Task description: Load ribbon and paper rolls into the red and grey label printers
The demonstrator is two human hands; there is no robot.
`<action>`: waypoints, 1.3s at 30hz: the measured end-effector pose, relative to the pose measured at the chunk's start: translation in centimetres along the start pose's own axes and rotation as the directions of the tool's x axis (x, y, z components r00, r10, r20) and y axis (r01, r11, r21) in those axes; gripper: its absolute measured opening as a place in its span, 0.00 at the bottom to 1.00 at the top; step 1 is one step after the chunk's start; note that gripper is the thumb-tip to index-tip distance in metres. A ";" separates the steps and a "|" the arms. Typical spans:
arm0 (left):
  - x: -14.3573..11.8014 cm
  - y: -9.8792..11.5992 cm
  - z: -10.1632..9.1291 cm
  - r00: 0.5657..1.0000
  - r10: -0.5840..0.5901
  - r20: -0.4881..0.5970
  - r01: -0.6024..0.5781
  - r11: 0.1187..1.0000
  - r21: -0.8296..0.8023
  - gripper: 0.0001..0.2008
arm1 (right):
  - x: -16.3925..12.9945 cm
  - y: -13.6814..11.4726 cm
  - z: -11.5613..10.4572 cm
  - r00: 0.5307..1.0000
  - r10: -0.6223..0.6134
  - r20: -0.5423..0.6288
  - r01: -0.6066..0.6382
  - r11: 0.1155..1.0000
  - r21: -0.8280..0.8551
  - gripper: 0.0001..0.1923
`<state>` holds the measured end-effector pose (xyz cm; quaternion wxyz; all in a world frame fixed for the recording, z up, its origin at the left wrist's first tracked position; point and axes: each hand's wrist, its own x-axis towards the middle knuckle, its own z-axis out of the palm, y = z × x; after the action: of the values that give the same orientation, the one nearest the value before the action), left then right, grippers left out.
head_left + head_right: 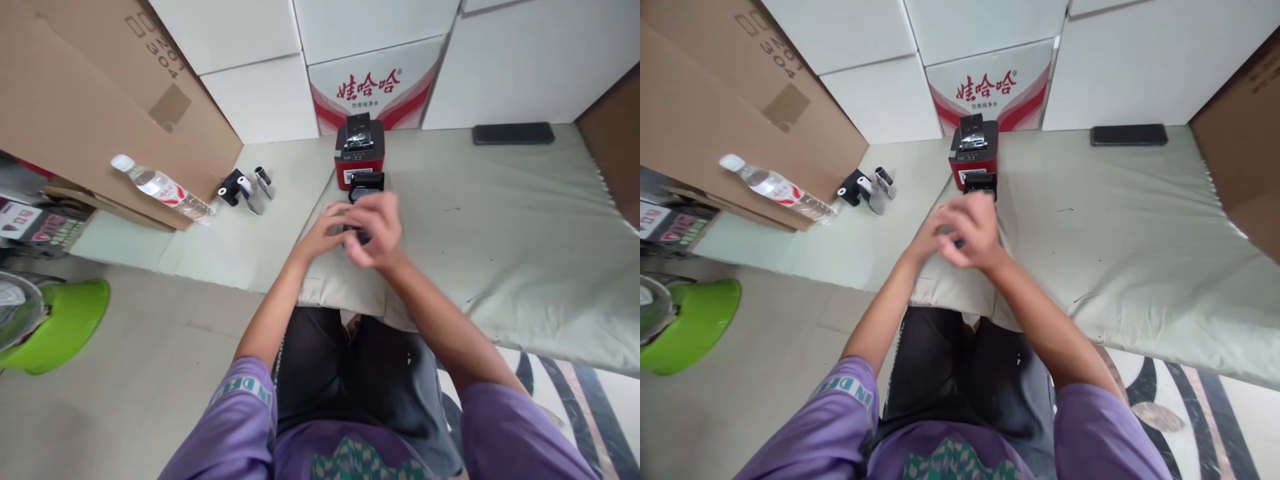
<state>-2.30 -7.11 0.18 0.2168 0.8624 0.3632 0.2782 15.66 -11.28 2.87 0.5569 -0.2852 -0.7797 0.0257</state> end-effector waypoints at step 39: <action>-0.5 -2.4 3.2 0.942 0.047 -0.333 -0.039 0.999 0.028 0.22 | -2.3 13.4 1.2 0.695 0.697 0.175 -0.669 0.539 0.512 0.15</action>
<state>-1.74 -6.46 -3.75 0.1369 0.8128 0.3787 0.4210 20.74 -0.82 -4.34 0.5778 -0.3978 -0.5515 0.4515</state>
